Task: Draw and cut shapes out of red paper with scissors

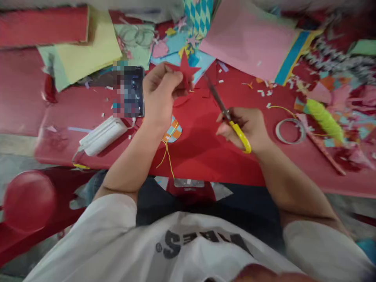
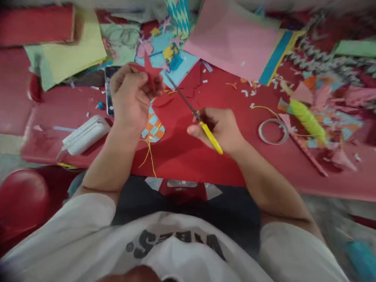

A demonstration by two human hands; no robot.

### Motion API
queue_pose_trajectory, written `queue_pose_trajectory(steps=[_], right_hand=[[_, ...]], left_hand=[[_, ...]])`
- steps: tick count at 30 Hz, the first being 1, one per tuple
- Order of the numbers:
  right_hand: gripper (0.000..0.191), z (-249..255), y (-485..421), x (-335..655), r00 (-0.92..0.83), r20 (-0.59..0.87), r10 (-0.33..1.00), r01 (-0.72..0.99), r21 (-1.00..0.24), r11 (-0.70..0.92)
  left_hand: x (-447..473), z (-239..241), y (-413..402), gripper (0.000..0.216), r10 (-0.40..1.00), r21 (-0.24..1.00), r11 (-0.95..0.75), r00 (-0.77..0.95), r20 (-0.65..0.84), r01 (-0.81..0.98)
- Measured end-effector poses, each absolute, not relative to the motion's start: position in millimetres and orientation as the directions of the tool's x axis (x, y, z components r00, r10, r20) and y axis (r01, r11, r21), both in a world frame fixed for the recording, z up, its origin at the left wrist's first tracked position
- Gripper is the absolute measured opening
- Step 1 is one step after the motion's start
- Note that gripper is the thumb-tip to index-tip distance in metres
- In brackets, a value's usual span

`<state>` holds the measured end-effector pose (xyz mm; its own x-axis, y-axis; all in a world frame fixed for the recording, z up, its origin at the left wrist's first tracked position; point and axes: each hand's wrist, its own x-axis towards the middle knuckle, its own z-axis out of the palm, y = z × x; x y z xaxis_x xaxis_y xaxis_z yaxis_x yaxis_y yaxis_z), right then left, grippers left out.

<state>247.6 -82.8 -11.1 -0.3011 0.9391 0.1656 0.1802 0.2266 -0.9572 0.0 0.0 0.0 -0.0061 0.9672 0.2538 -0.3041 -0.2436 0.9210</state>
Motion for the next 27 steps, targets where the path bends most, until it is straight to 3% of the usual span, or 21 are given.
queue_pose_trajectory(steps=[3,5,8,12,22,27], right_hand=[[0.041,-14,-73,245,-0.022,0.172,0.985,0.082,-0.981,0.173],[0.043,-15,-69,245,0.069,0.148,0.987,0.043,-0.988,0.145],[0.046,-14,-68,244,0.077,0.107,0.991,0.028,-0.994,0.105],[0.050,-14,-71,238,0.045,0.054,0.998,-0.030,-0.998,0.055],[0.041,-14,-76,232,-0.001,0.069,0.998,-0.035,-0.997,0.069],[0.044,-14,-78,229,0.115,0.106,0.988,0.001,-0.994,0.107]], left_hand=[[4,-6,0,0.031,0.963,0.959,-0.197,0.143,0.229,-0.205],[8,-7,-5,0.032,0.943,0.975,-0.198,0.253,0.217,-0.099],[13,-4,-16,0.026,0.891,0.968,-0.244,0.406,0.204,0.050],[17,-3,-25,0.026,0.831,0.945,-0.315,0.507,0.229,0.089],[16,-5,-22,0.027,0.826,0.947,-0.305,0.522,0.213,0.097],[21,-6,-24,0.020,0.841,0.980,-0.198,0.515,0.162,0.015]])
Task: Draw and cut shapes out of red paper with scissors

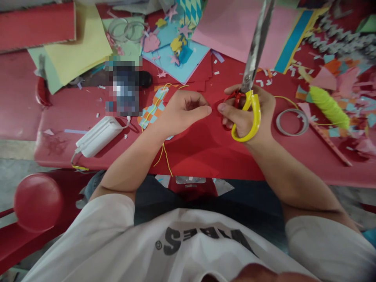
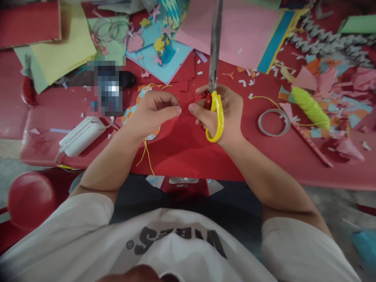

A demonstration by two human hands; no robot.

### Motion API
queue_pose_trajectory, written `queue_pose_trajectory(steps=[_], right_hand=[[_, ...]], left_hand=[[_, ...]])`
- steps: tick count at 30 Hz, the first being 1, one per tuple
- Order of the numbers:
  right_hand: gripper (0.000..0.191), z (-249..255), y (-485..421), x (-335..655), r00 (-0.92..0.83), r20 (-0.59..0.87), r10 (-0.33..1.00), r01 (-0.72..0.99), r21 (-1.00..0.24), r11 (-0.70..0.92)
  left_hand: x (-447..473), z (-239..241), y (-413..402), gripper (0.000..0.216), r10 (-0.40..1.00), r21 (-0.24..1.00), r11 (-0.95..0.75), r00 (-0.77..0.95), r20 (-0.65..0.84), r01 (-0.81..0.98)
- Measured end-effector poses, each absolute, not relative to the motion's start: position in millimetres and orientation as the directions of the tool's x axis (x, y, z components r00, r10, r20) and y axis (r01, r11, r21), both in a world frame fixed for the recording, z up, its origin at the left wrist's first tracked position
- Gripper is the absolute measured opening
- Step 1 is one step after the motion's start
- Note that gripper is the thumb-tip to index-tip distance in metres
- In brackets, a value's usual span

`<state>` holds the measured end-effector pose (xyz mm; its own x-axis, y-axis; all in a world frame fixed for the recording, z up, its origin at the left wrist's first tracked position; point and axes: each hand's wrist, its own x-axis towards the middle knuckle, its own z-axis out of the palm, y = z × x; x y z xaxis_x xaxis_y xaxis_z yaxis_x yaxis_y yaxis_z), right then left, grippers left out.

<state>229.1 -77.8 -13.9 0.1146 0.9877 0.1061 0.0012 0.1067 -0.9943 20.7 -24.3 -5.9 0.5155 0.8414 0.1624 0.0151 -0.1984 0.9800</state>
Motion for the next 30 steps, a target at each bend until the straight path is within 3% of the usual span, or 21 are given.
queue_pose_trajectory(steps=[7,13,16,19,24,30], right_hand=[[0.044,-16,-81,236,0.151,0.123,0.981,0.049,-0.992,0.116],[0.045,-9,-80,235,0.102,0.078,0.992,-0.016,-0.997,0.080],[0.059,-4,-87,230,0.081,0.107,0.991,-0.097,-0.989,0.114],[0.072,-1,-98,228,-0.096,0.065,0.993,-0.165,-0.985,0.049],[0.062,-10,-110,236,-0.323,-0.064,0.944,-0.080,-0.992,-0.095],[0.042,-28,-112,242,-0.393,-0.048,0.918,0.038,-0.999,-0.037]], left_hand=[[26,-13,-29,0.019,0.884,0.988,-0.151,0.442,0.152,-0.037],[22,-11,-27,0.015,0.914,0.979,-0.193,0.350,0.204,-0.067],[16,-9,-20,0.021,0.924,0.962,-0.251,0.271,0.270,-0.103],[8,-4,-11,0.028,0.935,0.944,-0.264,0.188,0.301,-0.197],[-8,13,-9,0.021,0.953,0.924,-0.219,0.133,0.271,-0.313],[-18,33,-19,0.014,0.946,0.903,-0.175,0.185,0.264,-0.393]])
